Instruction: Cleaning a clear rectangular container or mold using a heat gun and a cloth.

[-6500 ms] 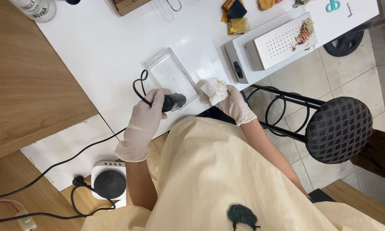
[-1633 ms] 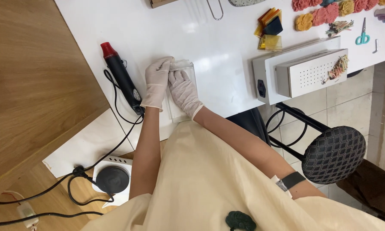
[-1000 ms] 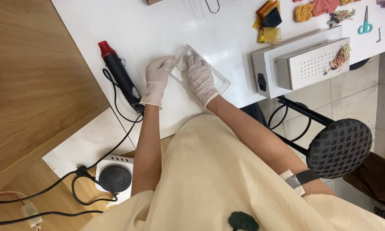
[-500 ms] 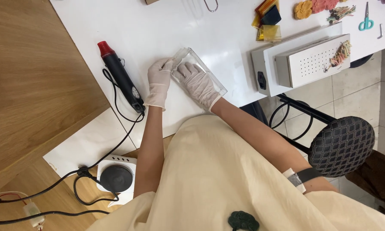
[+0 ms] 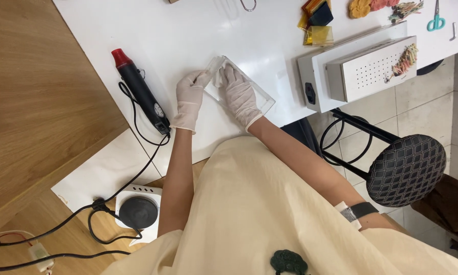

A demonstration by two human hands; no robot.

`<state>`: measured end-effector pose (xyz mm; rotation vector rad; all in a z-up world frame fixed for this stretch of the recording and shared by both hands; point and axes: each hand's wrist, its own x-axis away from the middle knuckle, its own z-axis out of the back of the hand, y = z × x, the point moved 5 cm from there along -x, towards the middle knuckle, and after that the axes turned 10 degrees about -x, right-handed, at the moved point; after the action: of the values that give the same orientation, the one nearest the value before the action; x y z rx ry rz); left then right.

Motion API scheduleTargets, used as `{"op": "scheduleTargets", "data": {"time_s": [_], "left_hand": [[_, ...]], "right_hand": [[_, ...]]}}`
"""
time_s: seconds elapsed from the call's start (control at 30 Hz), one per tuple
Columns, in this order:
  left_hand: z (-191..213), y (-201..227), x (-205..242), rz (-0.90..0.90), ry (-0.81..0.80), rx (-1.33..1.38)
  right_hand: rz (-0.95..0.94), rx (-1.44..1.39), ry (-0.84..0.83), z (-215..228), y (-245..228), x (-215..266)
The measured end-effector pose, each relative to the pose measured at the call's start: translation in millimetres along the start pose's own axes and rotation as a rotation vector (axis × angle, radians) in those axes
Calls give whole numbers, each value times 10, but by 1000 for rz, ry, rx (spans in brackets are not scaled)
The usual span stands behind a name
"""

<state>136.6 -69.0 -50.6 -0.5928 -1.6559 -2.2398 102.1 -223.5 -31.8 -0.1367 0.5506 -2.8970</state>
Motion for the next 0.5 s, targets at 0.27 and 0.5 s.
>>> {"op": "scheduleTargets", "data": {"time_s": [0.27,0.5], "left_hand": [[139,468,610,-48,-60,-291],[-181,-528,405,-93,-27,279]], "right_hand": [[100,-328,-201,370,-278,83],[84,16,-299,236,-554,202]]}}
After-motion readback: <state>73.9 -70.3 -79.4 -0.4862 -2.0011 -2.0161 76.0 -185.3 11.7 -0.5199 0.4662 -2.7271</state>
